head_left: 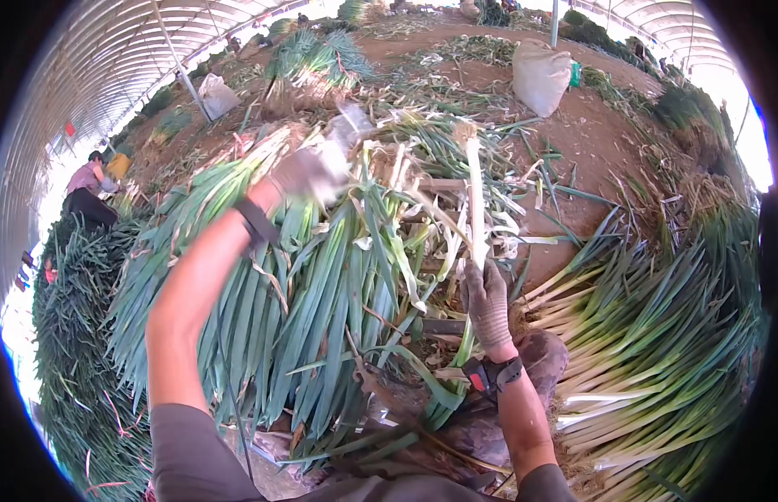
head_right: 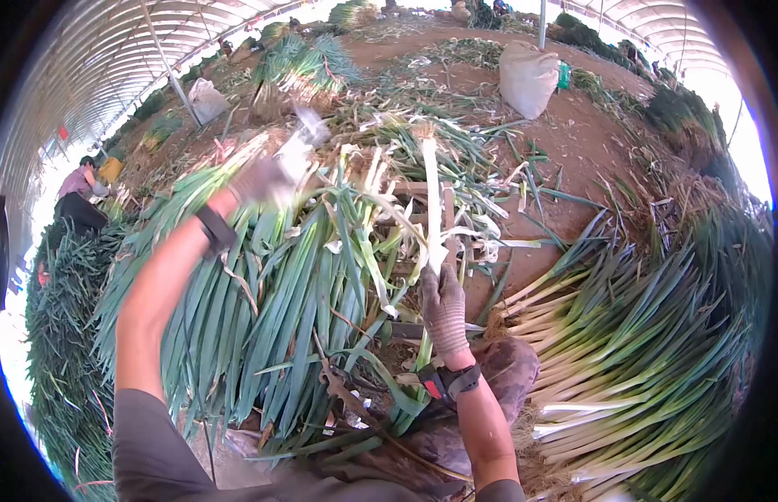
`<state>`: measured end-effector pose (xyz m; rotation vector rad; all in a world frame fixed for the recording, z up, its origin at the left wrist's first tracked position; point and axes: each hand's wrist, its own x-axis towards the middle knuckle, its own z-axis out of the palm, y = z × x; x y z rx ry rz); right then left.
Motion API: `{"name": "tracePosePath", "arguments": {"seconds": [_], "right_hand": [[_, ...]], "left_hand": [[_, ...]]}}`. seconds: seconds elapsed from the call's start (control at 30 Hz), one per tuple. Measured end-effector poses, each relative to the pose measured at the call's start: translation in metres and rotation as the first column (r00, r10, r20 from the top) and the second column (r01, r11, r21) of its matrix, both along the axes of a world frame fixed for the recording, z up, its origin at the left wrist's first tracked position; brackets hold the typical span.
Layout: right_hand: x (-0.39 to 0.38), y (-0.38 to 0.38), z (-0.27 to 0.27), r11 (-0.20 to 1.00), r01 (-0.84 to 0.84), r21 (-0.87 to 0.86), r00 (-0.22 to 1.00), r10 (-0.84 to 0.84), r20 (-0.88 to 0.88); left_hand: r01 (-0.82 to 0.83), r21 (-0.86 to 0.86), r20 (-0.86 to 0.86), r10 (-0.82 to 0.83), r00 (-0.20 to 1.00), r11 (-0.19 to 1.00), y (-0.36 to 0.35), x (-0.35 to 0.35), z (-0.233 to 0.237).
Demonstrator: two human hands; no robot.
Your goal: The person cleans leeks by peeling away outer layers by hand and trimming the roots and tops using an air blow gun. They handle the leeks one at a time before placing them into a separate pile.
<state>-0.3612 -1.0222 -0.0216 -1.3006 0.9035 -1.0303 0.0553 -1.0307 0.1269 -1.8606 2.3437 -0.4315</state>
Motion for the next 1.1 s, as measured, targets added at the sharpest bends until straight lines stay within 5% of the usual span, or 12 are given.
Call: {"name": "tracePosePath", "arguments": {"seconds": [0.07,0.17,0.23,0.27,0.33,0.4,0.47,0.53,0.7,0.8,0.97,1.1], "right_hand": [[0.006,0.005,0.006,1.0,-0.005,-0.007,1.0,0.005,0.014],[-0.003,0.005,0.0,0.993,0.045,-0.106,0.997,-0.05,-0.05],[0.001,-0.007,-0.028,0.971,0.057,-0.23,0.997,-0.067,-0.035],[-0.002,0.016,0.023,0.999,0.002,-0.032,0.999,-0.001,0.044],[0.0,0.015,0.022,0.985,0.025,-0.169,0.999,-0.017,0.049],[0.009,0.019,0.025,0.992,0.005,-0.128,0.99,0.013,0.139],[0.019,0.005,0.0,0.999,-0.017,-0.049,0.989,0.024,0.148],[0.025,0.011,0.011,0.996,-0.082,-0.046,0.987,0.088,0.136],[0.056,0.026,0.02,0.979,-0.203,-0.022,0.977,0.204,0.058],[0.064,0.041,0.034,0.963,-0.265,-0.045,0.963,0.267,0.034],[0.059,0.044,-0.049,0.881,-0.395,-0.261,0.915,0.353,-0.195],[0.037,0.029,-0.091,0.91,-0.362,-0.202,0.872,0.254,-0.418]], "left_hand": [[-0.068,0.61,-0.042,0.118,0.992,0.79,0.054,-0.114,-0.045],[0.068,0.895,-0.045,-0.062,0.997,0.441,0.096,-0.186,-0.115],[0.188,0.684,-0.405,0.152,0.902,0.704,0.064,-0.177,-0.134],[0.208,0.494,-0.653,0.202,0.73,0.844,0.038,-0.168,-0.138],[-0.224,0.11,-0.89,0.196,0.411,0.968,-0.012,-0.149,-0.072],[-0.502,-0.142,-0.989,-0.145,0.031,0.853,-0.058,-0.12,-0.016],[-0.627,-0.342,-0.939,-0.278,0.202,0.7,-0.063,-0.13,0.018],[-0.376,-0.036,-0.969,0.059,0.24,0.926,-0.02,-0.17,0.025],[-0.059,0.038,-0.986,0.028,-0.167,0.998,-0.01,-0.213,-0.071],[-0.15,-0.002,-0.935,-0.055,-0.351,0.989,0.008,-0.208,-0.035],[-0.491,-0.253,-0.792,-0.47,-0.39,0.833,0.032,-0.148,0.093],[-0.455,-0.396,-0.681,-0.588,-0.437,0.797,0.069,-0.108,0.136]]}}
